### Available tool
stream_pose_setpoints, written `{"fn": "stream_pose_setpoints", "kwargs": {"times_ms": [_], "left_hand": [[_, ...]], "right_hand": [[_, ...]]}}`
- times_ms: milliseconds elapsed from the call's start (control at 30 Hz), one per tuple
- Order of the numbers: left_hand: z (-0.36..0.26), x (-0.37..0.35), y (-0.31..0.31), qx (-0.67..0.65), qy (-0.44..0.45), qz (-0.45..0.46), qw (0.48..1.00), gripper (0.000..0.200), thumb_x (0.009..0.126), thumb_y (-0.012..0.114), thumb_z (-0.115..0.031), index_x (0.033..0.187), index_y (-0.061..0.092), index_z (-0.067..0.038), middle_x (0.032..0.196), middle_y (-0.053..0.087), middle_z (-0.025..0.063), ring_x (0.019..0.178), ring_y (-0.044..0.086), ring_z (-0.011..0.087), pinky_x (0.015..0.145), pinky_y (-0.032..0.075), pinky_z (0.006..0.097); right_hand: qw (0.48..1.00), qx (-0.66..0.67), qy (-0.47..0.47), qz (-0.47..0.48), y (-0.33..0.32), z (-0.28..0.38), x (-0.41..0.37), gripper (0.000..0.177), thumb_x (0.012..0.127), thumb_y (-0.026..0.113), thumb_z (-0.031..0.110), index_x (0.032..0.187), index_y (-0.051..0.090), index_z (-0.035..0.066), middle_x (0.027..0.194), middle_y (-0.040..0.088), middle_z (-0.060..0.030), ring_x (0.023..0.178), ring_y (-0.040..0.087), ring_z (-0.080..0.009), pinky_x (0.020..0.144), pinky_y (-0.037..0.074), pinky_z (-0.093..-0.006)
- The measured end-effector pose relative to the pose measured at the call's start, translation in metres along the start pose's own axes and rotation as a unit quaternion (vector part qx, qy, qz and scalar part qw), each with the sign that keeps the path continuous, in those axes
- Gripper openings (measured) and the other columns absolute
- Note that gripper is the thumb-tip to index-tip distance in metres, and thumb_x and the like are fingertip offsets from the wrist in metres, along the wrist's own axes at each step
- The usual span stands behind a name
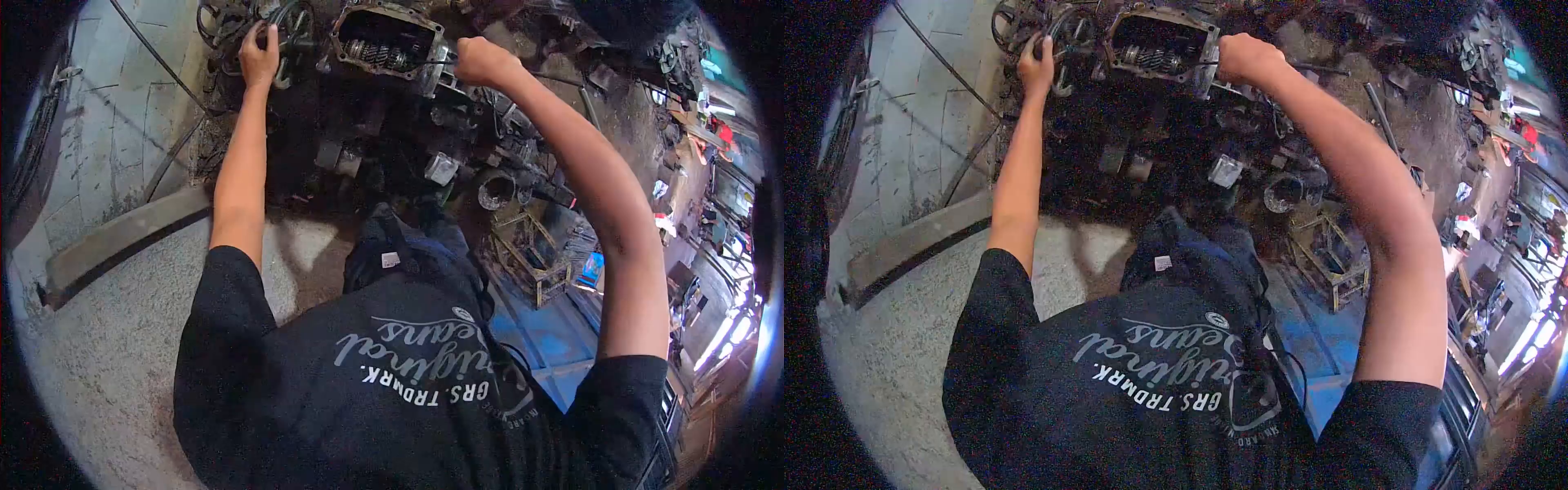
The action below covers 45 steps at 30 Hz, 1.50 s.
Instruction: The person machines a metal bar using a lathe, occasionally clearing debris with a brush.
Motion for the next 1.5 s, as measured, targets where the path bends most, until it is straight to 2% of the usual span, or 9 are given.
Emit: {"fn": "stream_pose_setpoints", "kwargs": {"times_ms": [133,200,300,700,833,1200,1267,1400,1500], "left_hand": [[-0.032,0.067,0.013,0.012,-0.078,0.123,0.989,0.053,0.091,0.054,-0.052,0.114,0.067,-0.006,0.105,0.067,0.0240,0.100,0.064,0.0411,0.087,0.049,0.0450],[-0.046,0.093,0.032,0.127,-0.307,0.311,0.890,0.059,0.096,0.050,-0.051,0.119,0.061,0.002,0.111,0.064,0.0200,0.099,0.063,0.0357,0.081,0.050,0.0487],[-0.054,0.076,0.039,0.212,-0.255,0.243,0.912,0.054,0.096,0.049,-0.049,0.106,0.066,0.002,0.091,0.067,0.0166,0.082,0.064,0.0335,0.070,0.050,0.0484],[-0.088,0.053,0.015,0.179,-0.259,0.193,0.929,0.054,0.097,0.047,-0.048,0.118,0.064,-0.001,0.103,0.068,0.0191,0.095,0.064,0.0364,0.079,0.050,0.0467],[-0.073,0.060,0.017,0.215,-0.252,0.233,0.914,0.054,0.097,0.047,-0.047,0.118,0.064,-0.001,0.107,0.067,0.0196,0.099,0.063,0.0373,0.084,0.049,0.0486],[-0.076,0.060,0.023,0.245,-0.267,0.248,0.898,0.055,0.098,0.045,-0.048,0.121,0.061,0.000,0.111,0.065,0.0195,0.104,0.061,0.0370,0.087,0.049,0.0474],[-0.055,0.053,0.031,0.254,-0.198,0.144,0.936,0.045,0.095,0.052,-0.043,0.097,0.070,-0.002,0.089,0.069,0.0181,0.084,0.066,0.0339,0.072,0.052,0.0451],[-0.015,0.049,0.038,0.257,-0.119,0.151,0.947,0.071,0.089,0.040,-0.068,0.115,0.067,-0.008,0.107,0.066,0.0249,0.101,0.063,0.0425,0.087,0.049,0.0519],[-0.035,0.050,0.031,0.287,-0.140,0.187,0.929,0.061,0.092,0.046,-0.058,0.103,0.070,-0.002,0.100,0.068,0.0222,0.097,0.065,0.0392,0.082,0.051,0.0509]], "right_hand": [[0.999,-0.032,0.012,-0.015,0.003,0.006,-0.007,0.030,0.076,0.056,0.012,0.102,0.067,0.000,0.106,0.067,-0.0219,0.098,0.066,-0.0398,0.083,0.055,-0.0482],[0.998,-0.043,-0.016,-0.033,0.001,0.001,-0.009,0.028,0.077,0.056,0.012,0.100,0.068,0.001,0.104,0.068,-0.0224,0.096,0.066,-0.0403,0.081,0.055,-0.0481],[0.998,-0.056,-0.013,-0.038,0.004,-0.005,-0.009,0.028,0.077,0.057,0.014,0.100,0.068,0.002,0.103,0.068,-0.0226,0.096,0.066,-0.0405,0.081,0.055,-0.0489],[0.991,0.119,-0.019,-0.061,0.079,0.011,0.002,0.032,0.085,0.056,0.025,0.090,0.068,-0.004,0.091,0.066,-0.0289,0.089,0.066,-0.0442,0.082,0.053,-0.0512],[0.979,0.169,0.032,-0.106,0.038,0.033,-0.026,0.031,0.087,0.053,0.024,0.091,0.068,-0.003,0.093,0.066,-0.0286,0.089,0.065,-0.0466,0.082,0.053,-0.0522],[0.995,-0.006,0.075,-0.070,0.008,0.020,-0.029,0.027,0.083,0.055,0.020,0.096,0.069,0.001,0.095,0.068,-0.0239,0.090,0.067,-0.0421,0.080,0.055,-0.0496],[0.994,0.025,0.062,-0.082,0.012,0.021,-0.026,0.027,0.082,0.051,0.017,0.094,0.067,-0.002,0.098,0.066,-0.0277,0.096,0.064,-0.0443,0.083,0.052,-0.0521],[0.994,0.038,0.038,-0.091,0.019,0.011,-0.026,0.028,0.081,0.052,0.016,0.098,0.067,-0.001,0.099,0.066,-0.0271,0.094,0.065,-0.0432,0.082,0.053,-0.0507],[0.993,0.023,0.035,-0.107,0.029,0.008,-0.022,0.026,0.081,0.054,0.016,0.094,0.069,0.000,0.096,0.067,-0.0263,0.091,0.066,-0.0430,0.078,0.055,-0.0501]]}}
Point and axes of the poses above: each hand's wrist, its own x-axis towards the middle knuckle, its own y-axis out of the palm, z = x × y, the point moved 1 cm from there along x, towards the middle knuckle
